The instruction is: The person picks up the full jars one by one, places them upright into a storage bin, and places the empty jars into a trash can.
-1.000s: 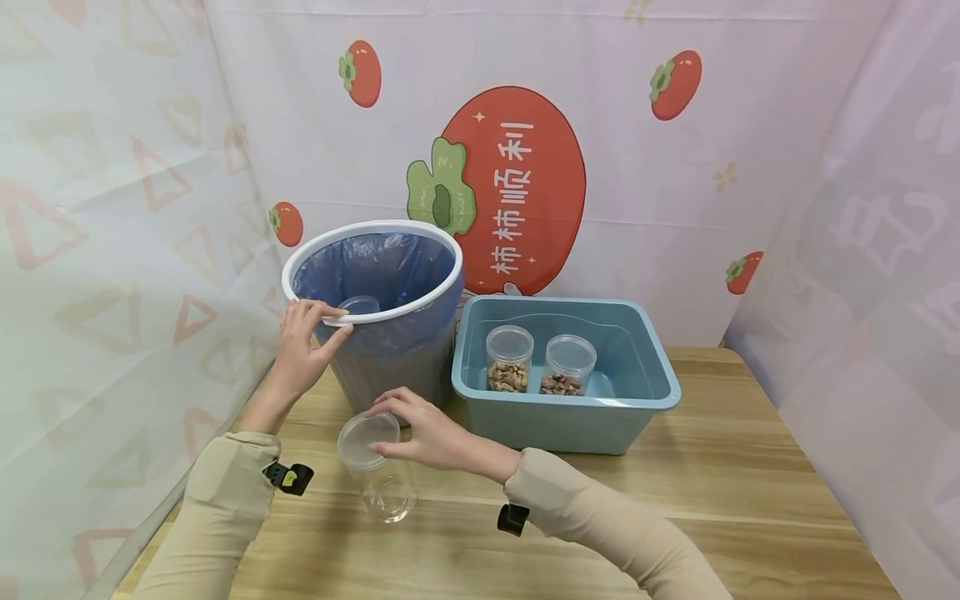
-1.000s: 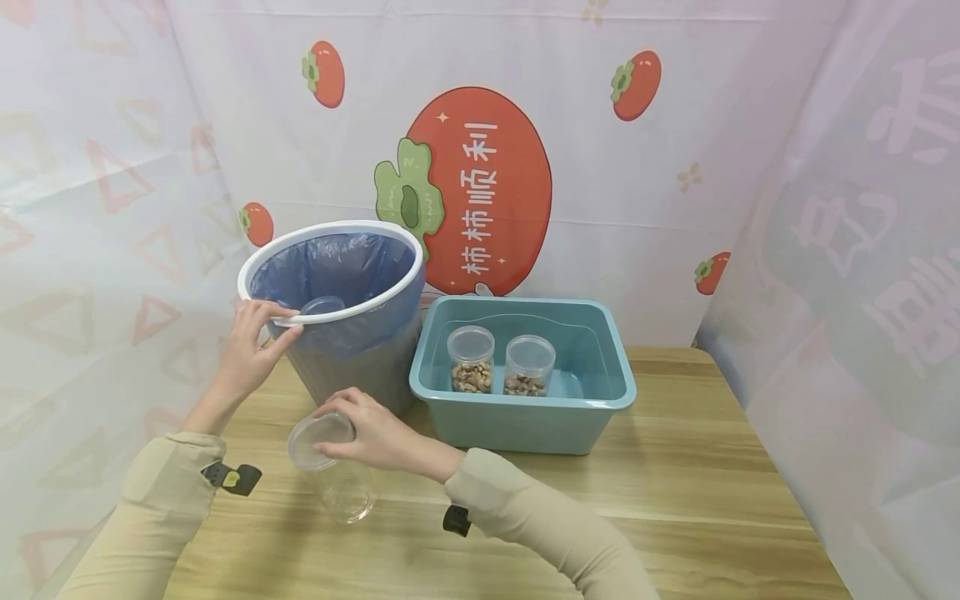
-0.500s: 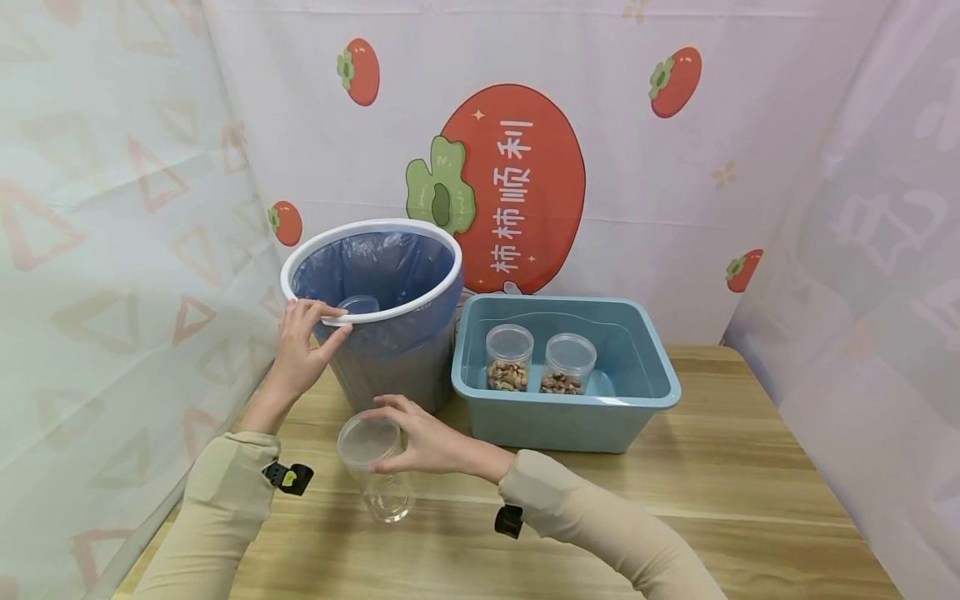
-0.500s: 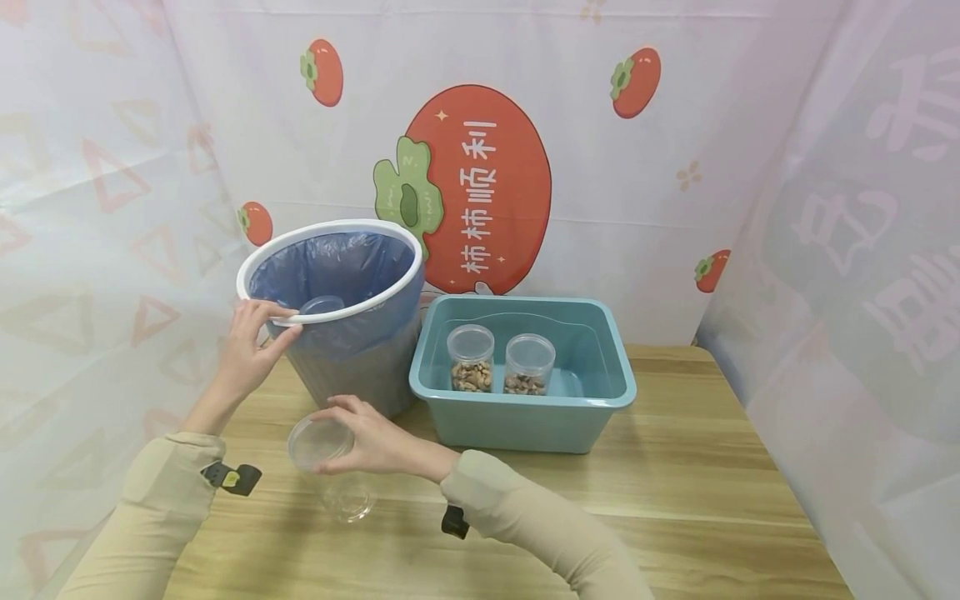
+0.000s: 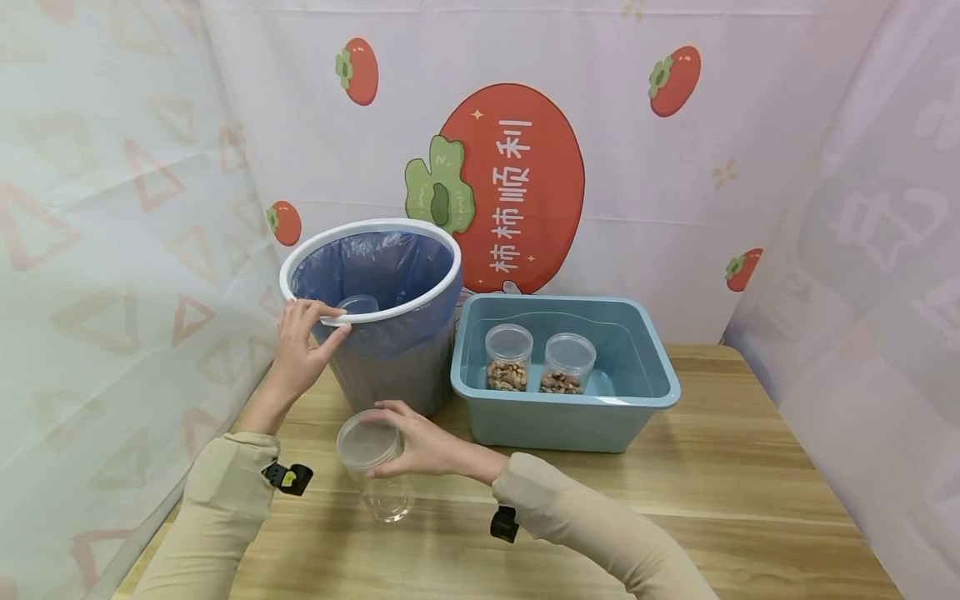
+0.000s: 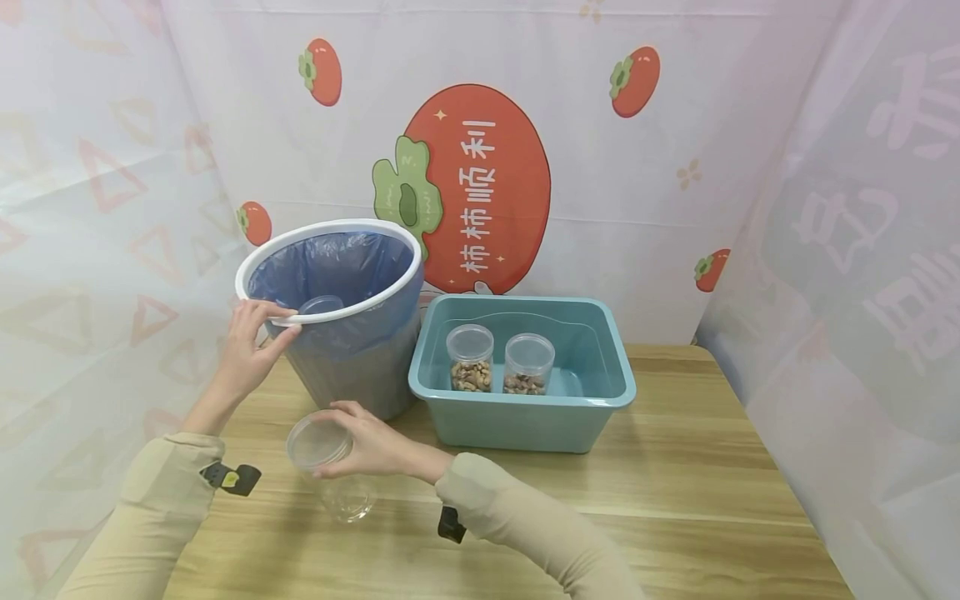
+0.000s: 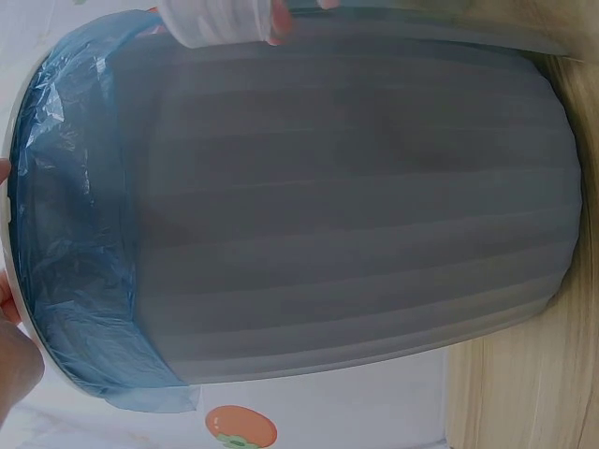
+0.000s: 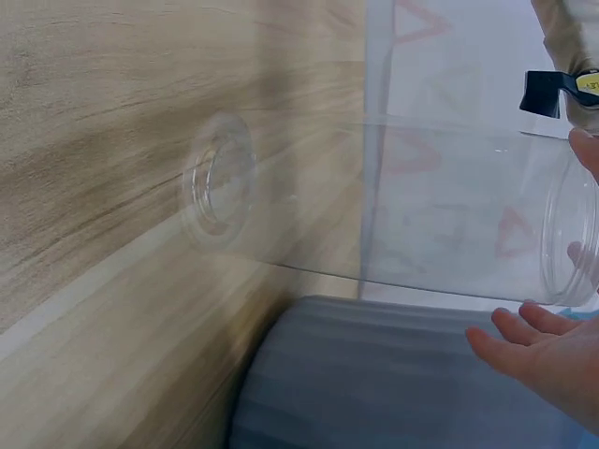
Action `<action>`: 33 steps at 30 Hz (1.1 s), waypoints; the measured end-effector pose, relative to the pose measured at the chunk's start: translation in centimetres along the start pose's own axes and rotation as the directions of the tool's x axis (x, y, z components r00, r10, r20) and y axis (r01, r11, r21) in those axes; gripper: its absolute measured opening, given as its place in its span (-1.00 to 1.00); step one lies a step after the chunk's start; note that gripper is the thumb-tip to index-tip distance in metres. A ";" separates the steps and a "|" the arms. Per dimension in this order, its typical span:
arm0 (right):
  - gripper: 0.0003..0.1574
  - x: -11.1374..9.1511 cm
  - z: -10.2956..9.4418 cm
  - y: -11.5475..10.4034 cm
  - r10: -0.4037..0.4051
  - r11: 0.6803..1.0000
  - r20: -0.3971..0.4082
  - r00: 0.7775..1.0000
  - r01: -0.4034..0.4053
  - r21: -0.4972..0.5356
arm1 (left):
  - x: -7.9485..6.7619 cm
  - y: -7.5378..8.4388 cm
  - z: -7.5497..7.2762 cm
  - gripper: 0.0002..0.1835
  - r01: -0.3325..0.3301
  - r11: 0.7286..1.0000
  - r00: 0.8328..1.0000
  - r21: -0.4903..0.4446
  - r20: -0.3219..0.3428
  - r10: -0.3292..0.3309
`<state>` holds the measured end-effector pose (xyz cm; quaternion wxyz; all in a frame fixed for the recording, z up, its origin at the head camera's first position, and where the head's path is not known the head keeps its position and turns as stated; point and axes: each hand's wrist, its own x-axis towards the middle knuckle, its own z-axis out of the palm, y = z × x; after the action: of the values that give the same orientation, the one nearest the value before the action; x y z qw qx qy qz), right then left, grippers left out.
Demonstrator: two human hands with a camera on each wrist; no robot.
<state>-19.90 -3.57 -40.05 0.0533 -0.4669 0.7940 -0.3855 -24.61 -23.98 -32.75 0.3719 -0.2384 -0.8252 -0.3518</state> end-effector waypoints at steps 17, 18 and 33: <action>-0.14 -0.1 1.3 0.7 -0.093 0.995 -0.139 0.986 0.095 0.010 | 0.0 0.0 0.0 -0.80 -0.006 1.000 1.000 -0.003 -0.012 0.006; -0.15 -0.1 1.3 0.7 -0.094 0.995 -0.151 0.984 0.097 0.008 | 0.0 0.0 0.0 -0.80 -0.006 1.000 1.000 -0.005 -0.013 0.006; -0.16 -0.6 -0.3 0.5 -0.076 0.997 -0.288 0.954 0.074 -0.020 | 0.0 0.1 0.0 -0.79 -0.001 1.000 1.000 0.002 -0.009 0.001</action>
<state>-20.03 -2.77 -40.30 -0.0800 -0.4356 0.7768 -0.4477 -24.57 -23.89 -32.72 0.3762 -0.2371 -0.8237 -0.3519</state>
